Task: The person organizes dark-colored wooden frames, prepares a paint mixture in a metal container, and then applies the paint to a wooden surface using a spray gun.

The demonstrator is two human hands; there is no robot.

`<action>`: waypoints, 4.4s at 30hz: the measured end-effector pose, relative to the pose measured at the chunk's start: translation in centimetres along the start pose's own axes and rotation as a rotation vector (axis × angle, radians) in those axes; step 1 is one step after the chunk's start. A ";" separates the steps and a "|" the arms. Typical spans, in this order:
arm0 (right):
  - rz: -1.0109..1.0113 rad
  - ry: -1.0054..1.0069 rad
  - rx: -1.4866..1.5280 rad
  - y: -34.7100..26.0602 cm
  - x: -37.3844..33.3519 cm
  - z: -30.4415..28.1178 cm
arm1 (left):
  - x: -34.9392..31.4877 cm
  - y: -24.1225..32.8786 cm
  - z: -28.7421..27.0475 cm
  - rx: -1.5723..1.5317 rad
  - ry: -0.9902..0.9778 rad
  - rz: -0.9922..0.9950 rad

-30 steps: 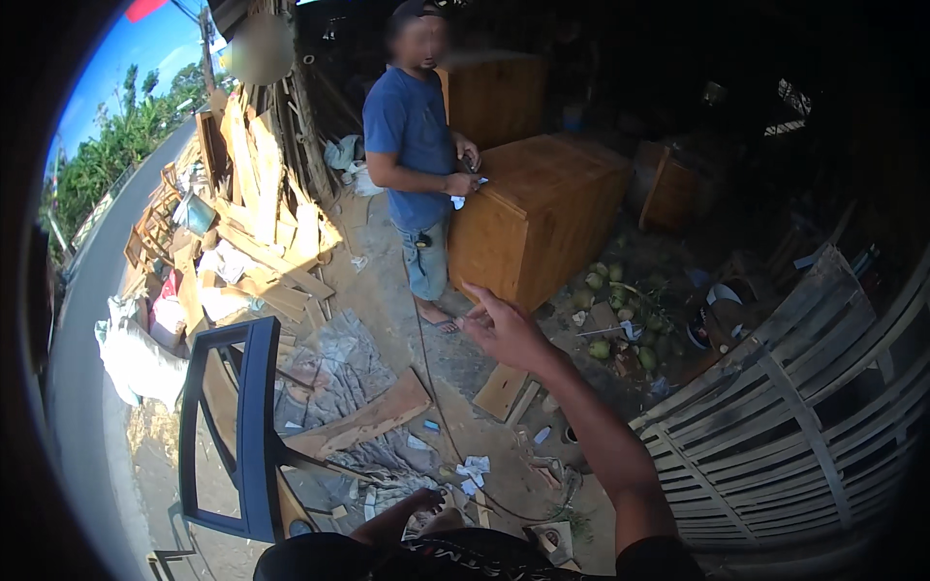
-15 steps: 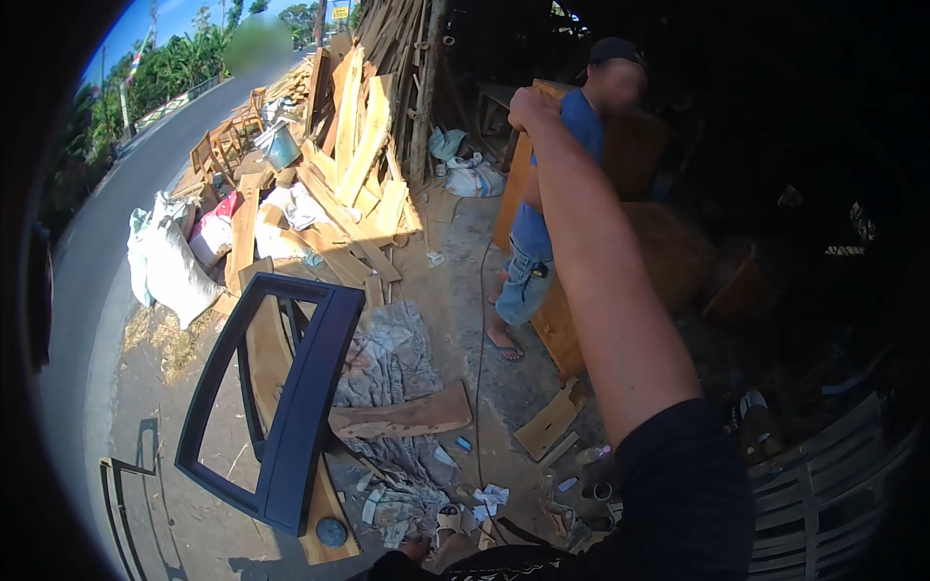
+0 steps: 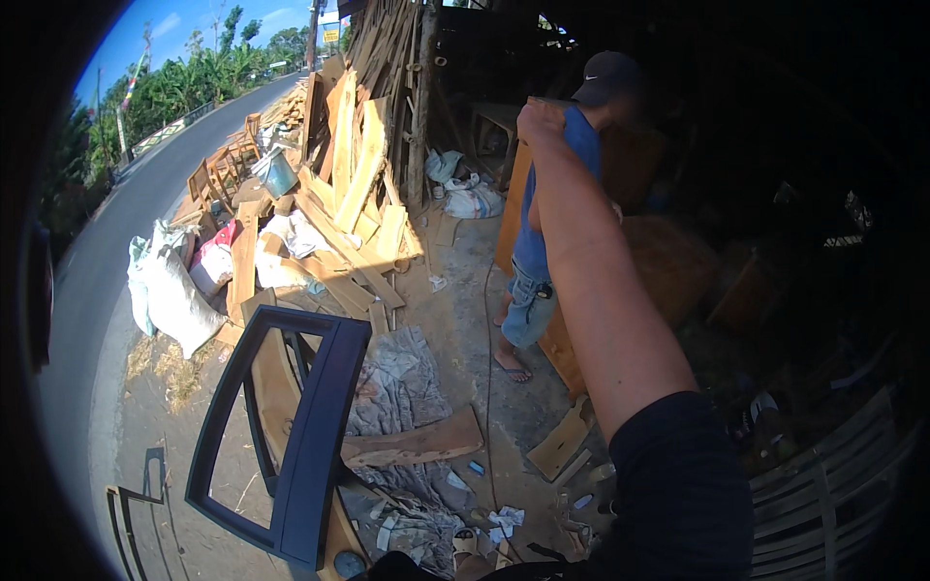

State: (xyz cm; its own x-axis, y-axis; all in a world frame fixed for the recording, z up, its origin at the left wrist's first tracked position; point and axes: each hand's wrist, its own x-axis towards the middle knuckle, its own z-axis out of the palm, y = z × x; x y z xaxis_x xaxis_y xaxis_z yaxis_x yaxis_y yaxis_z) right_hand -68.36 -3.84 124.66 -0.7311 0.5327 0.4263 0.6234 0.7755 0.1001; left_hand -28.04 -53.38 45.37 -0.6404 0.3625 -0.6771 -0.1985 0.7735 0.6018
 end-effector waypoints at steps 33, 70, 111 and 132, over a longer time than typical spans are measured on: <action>0.052 0.080 0.015 -5.5 1.2 1.4 | 3.7 0.6 -0.2 0.118 -0.079 0.137; 0.432 -1.754 0.131 36.3 -93.1 32.2 | 6.0 17.9 -2.0 -0.358 -0.123 0.281; 1.637 -0.990 0.413 31.6 -96.7 23.1 | -7.1 93.1 -41.1 0.024 0.407 1.025; 1.271 -1.017 0.406 26.7 -102.3 28.2 | -6.3 70.3 -22.5 -0.320 -0.026 1.125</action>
State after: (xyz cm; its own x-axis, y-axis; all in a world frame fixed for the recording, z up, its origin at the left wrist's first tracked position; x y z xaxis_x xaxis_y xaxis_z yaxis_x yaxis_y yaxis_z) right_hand 15.28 -28.10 58.39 0.1753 0.7093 -0.6828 0.9307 -0.3456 -0.1202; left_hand -54.69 -12.97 101.45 -0.5592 0.7730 0.2996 0.2908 -0.1555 0.9441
